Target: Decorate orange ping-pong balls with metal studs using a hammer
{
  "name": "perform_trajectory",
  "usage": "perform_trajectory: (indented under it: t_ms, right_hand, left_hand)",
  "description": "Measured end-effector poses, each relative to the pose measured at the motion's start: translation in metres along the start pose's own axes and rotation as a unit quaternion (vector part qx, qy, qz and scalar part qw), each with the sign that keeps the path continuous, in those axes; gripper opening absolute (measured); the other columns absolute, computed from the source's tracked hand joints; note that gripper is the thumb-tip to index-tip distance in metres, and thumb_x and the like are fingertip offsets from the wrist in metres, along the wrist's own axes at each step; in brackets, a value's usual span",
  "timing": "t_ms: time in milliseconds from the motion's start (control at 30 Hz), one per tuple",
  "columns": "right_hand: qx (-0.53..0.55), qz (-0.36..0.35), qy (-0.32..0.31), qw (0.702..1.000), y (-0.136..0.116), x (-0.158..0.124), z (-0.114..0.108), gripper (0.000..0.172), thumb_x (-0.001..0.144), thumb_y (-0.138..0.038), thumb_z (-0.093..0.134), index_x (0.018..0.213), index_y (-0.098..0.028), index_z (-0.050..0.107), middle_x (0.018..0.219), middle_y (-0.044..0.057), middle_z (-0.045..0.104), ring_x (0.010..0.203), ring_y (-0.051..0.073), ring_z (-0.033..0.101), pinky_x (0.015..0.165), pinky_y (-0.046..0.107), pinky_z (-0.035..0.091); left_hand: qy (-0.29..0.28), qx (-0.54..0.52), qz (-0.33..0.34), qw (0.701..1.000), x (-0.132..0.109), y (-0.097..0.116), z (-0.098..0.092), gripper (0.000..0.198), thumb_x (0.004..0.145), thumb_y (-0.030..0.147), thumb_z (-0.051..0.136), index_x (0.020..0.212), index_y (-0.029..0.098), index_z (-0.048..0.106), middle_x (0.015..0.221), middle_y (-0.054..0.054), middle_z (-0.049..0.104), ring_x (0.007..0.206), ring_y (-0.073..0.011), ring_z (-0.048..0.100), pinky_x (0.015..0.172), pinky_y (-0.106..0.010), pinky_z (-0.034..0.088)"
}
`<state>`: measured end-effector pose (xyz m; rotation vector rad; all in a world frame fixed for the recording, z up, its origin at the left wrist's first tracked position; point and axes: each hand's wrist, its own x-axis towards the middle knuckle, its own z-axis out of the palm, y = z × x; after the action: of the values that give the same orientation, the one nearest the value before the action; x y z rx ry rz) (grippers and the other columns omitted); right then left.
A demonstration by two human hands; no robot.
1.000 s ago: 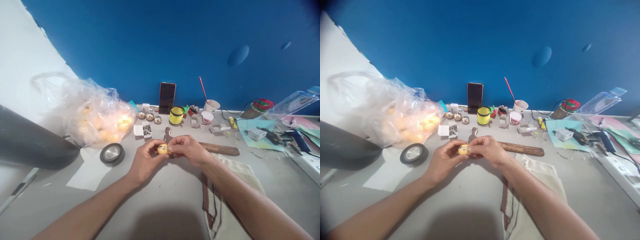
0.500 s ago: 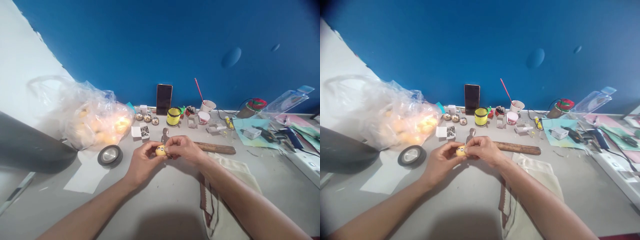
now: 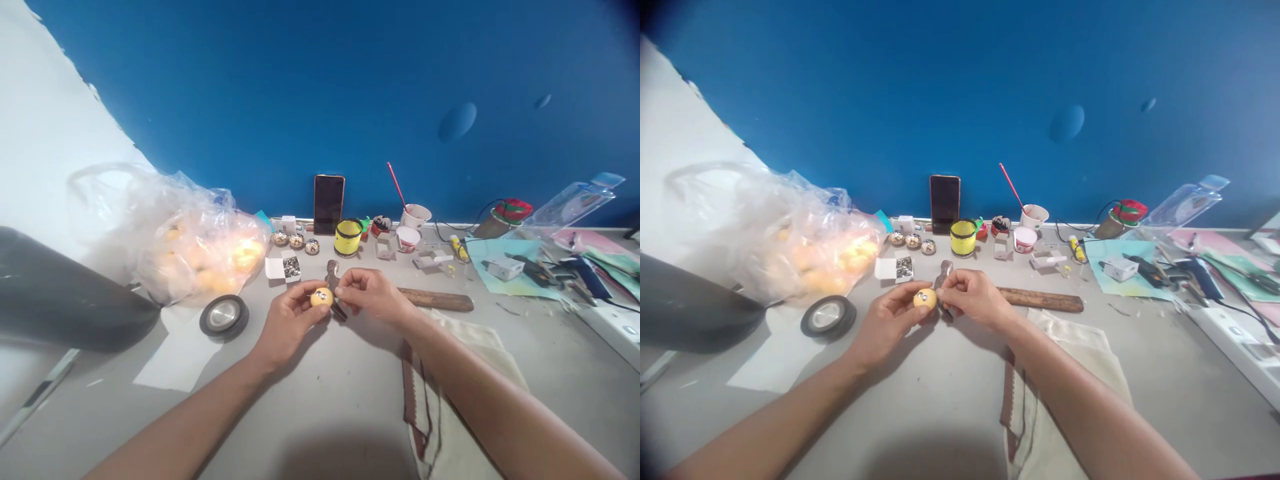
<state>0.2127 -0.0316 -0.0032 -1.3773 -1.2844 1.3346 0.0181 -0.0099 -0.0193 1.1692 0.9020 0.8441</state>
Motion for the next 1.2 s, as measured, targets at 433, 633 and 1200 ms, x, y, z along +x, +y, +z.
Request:
perform_trajectory:
  t_ms: [433, 633, 1200]
  right_hand:
    - [-0.548, -0.045, 0.067, 0.832, 0.012, 0.006, -0.015, 0.029, 0.084, -0.031, 0.069, 0.111, -0.020, 0.067, 0.116, 0.013, 0.065, 0.113, 0.030, 0.056, 0.087, 0.037, 0.041]
    - [-0.589, -0.028, 0.068, 0.805, 0.014, 0.010, -0.011, 0.018, 0.096, -0.031, 0.055, 0.099, -0.019, 0.068, 0.107, 0.013, 0.068, 0.102, 0.028, 0.061, 0.079, 0.034, 0.039]
    - [-0.516, -0.211, 0.234, 0.796, -0.013, -0.026, 0.004, 0.034, 0.091, -0.049, 0.058, 0.090, -0.021, 0.078, 0.077, 0.007, 0.076, 0.067, 0.020, 0.066, 0.061, 0.028, 0.040]
  left_hand:
    - [-0.010, -0.080, -0.030, 0.996, 0.007, -0.003, -0.004, 0.039, 0.069, 0.031, 0.082, 0.102, 0.017, 0.069, 0.084, -0.003, 0.070, 0.070, -0.0151, 0.064, 0.063, -0.027, 0.049]
    - [0.056, 0.121, 0.010, 0.991, 0.009, -0.002, -0.008, 0.048, 0.065, 0.028, 0.081, 0.110, 0.017, 0.067, 0.079, 0.000, 0.068, 0.065, -0.0135, 0.060, 0.062, -0.026, 0.051]
    - [0.043, 0.227, 0.079, 0.970, 0.011, -0.009, -0.009, 0.022, 0.070, 0.021, 0.073, 0.091, 0.019, 0.079, 0.080, 0.001, 0.064, 0.069, -0.0128, 0.052, 0.063, -0.024, 0.042]
